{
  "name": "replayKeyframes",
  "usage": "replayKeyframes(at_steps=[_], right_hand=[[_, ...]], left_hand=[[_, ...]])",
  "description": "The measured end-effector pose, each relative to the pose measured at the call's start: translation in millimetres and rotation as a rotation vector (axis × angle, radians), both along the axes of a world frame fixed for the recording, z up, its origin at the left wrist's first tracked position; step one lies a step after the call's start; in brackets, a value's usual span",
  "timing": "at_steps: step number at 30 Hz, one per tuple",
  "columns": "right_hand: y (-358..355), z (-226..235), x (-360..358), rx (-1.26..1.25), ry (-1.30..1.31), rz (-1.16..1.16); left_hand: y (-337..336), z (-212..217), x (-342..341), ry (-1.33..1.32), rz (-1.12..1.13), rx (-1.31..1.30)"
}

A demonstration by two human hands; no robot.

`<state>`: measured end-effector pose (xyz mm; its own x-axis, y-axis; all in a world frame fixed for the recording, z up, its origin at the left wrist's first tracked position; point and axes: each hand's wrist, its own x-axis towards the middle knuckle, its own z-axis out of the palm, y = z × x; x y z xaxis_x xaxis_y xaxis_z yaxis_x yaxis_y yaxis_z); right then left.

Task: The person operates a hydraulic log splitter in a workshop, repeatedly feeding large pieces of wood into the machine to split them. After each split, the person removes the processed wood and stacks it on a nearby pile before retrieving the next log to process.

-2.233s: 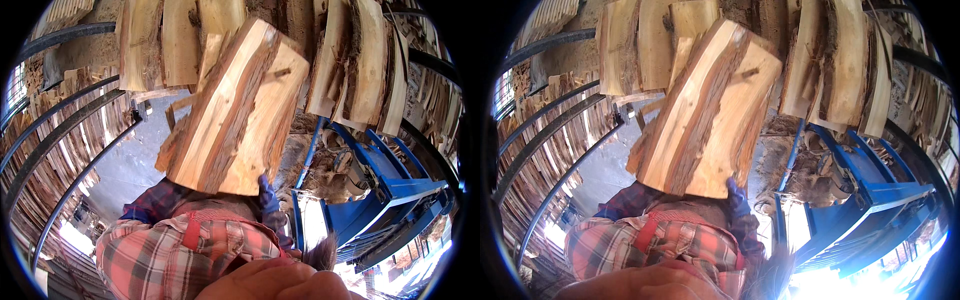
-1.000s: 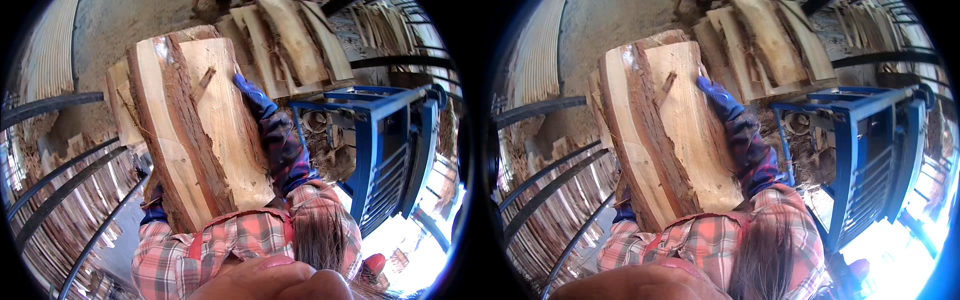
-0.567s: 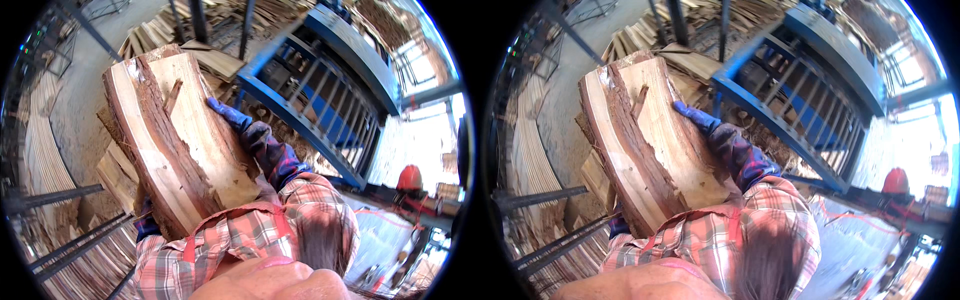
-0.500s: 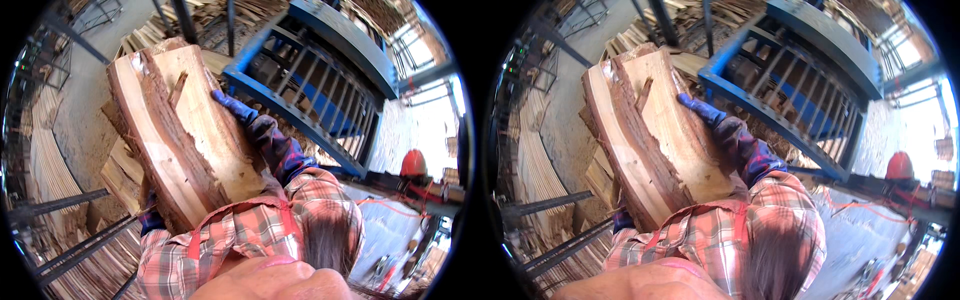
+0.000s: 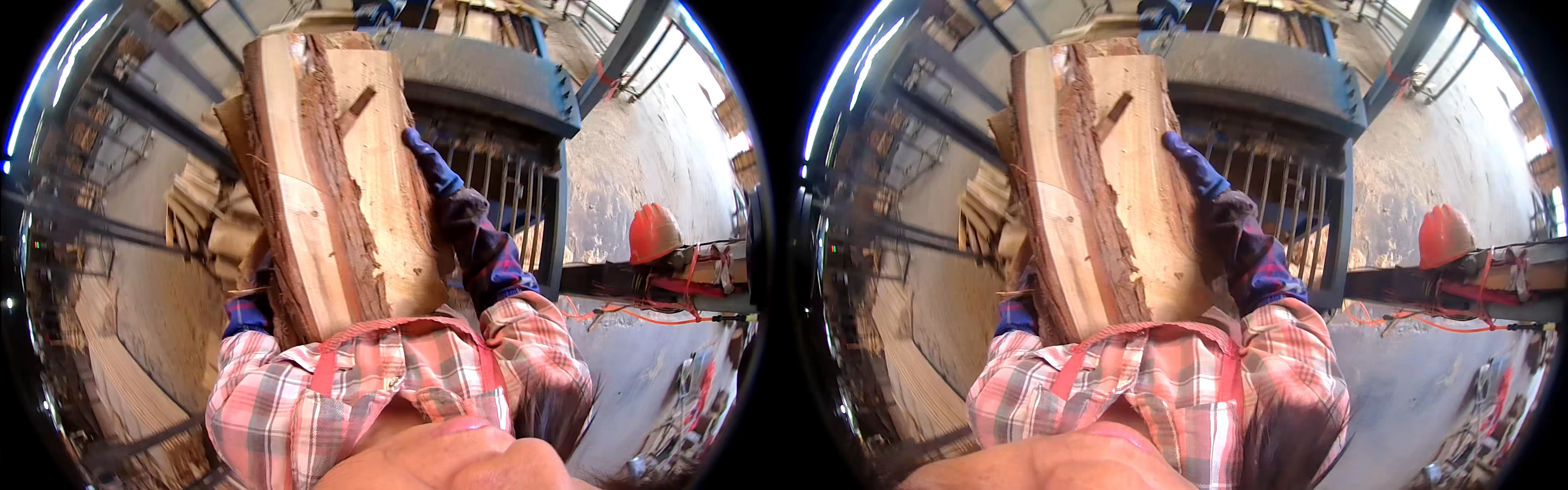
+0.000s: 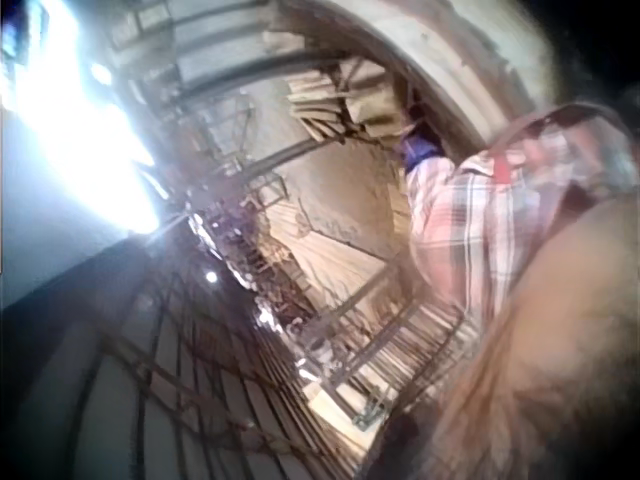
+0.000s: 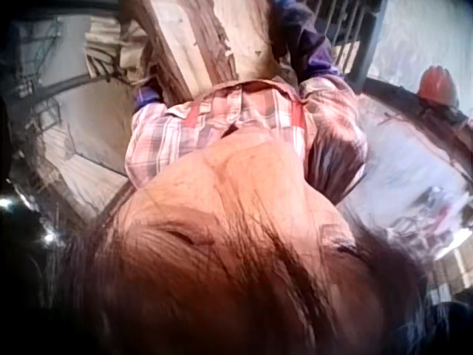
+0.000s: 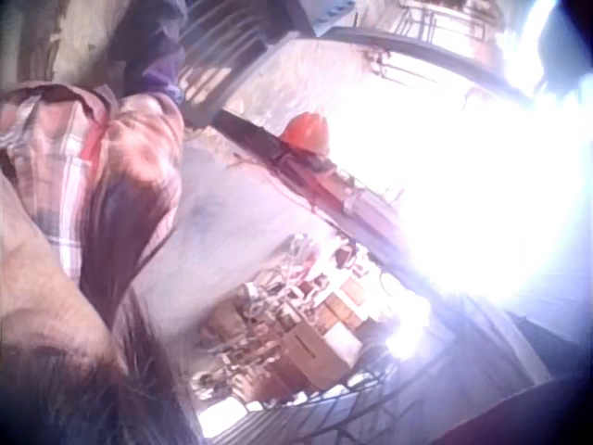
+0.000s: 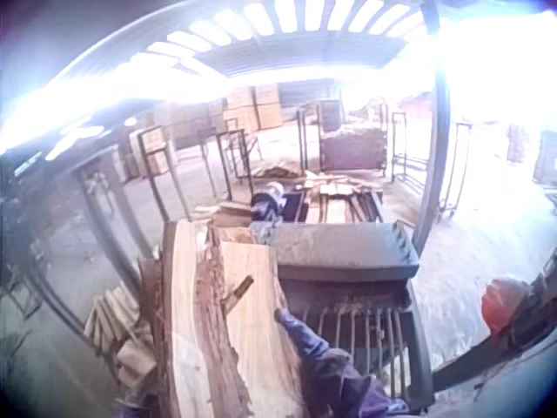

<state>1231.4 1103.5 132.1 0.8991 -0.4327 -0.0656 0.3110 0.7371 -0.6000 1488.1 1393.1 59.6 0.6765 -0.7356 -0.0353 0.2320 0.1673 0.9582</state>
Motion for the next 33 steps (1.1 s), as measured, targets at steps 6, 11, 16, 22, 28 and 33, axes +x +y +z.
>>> replayKeyframes(at_steps=[6, 11, 16, 22, 28, 33], right_hand=[[-9, -17, 16, -0.239, 0.012, -0.188], [11, -11, 29, -0.330, -0.081, -0.475], [-87, -27, -9, -0.872, -0.015, -0.694], [28, -49, 26, -1.807, 0.870, -0.870], [14, -75, -55, -1.287, 0.572, -0.988], [17, -182, -118, -0.333, 0.429, -0.433]], left_hand=[[-21, 14, 17, -0.073, -0.060, -0.085], [-49, 33, 48, -0.165, -0.056, -0.124], [-151, 69, 82, -0.216, -0.118, -0.136], [-131, 76, 50, -1.442, -0.119, -0.044], [-122, 54, -148, -1.759, -0.314, 0.356], [-138, -58, -196, -1.961, -0.049, 0.287]])
